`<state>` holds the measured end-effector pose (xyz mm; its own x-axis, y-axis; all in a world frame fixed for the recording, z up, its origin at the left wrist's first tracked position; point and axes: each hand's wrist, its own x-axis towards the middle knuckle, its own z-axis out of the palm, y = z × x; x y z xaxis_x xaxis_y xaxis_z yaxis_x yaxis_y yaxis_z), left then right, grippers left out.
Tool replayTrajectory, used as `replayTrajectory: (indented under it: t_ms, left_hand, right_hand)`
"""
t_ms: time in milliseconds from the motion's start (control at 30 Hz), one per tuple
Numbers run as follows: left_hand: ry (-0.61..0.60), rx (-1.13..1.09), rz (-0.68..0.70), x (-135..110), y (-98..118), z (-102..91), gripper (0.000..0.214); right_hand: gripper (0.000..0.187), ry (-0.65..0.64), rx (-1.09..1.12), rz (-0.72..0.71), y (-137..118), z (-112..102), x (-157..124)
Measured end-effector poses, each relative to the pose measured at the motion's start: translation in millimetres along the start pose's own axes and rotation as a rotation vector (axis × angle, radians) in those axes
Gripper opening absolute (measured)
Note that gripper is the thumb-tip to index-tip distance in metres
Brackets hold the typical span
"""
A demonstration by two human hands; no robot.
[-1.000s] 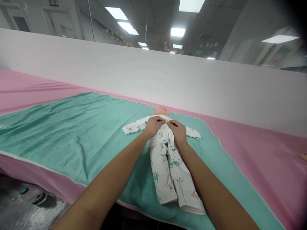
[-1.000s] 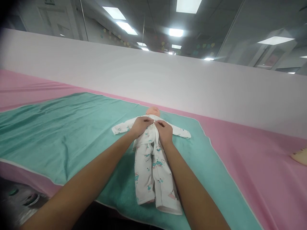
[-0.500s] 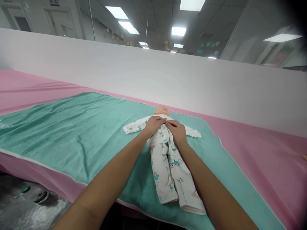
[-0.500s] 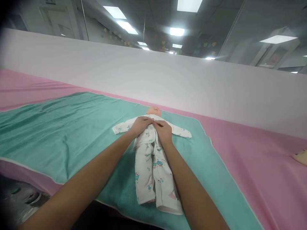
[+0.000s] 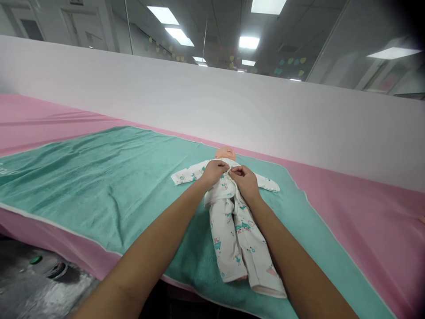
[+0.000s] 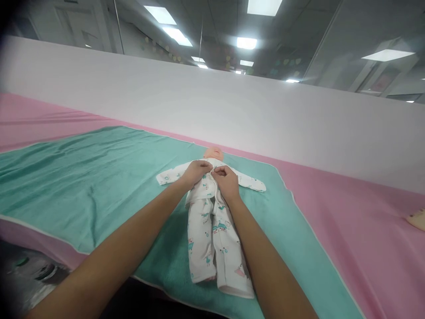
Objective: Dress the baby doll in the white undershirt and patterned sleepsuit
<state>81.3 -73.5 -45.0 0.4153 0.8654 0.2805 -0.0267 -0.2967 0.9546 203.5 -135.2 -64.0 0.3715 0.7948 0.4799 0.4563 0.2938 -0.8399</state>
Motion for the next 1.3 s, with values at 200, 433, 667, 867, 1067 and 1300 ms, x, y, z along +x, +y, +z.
replayTrajectory:
  t_ms: [200, 433, 667, 867, 1067, 1300]
  left_hand:
    - [0.014, -0.121, -0.025, 1, -4, 1.1, 0.008]
    - [0.009, -0.25, -0.014, 2, -10, -0.5, 0.023]
    - [0.119, 0.362, 0.223, 0, -16, 0.2, 0.019]
    - [0.048, 0.488, 0.366, -14, -15, -2.5, 0.021]
    - [-0.102, 0.503, 0.354, -23, -6, -11.4, 0.014]
    - [-0.088, 0.502, 0.339, -21, -5, -12.0, 0.012]
  right_hand:
    - [0.021, -0.029, -0.009, -0.012, 1, 1, 0]
    - [0.033, -0.149, -0.169, 0.024, -12, -6, -3]
    - [0.031, -0.255, -0.641, 0.007, -33, -12, -11]
    - [0.009, -0.278, -0.746, -0.009, -42, -18, -20]
    - [0.015, -0.257, -0.387, 0.105, -33, -29, -21]
    - [0.027, -0.151, 0.12, 0.317, -15, -29, -24]
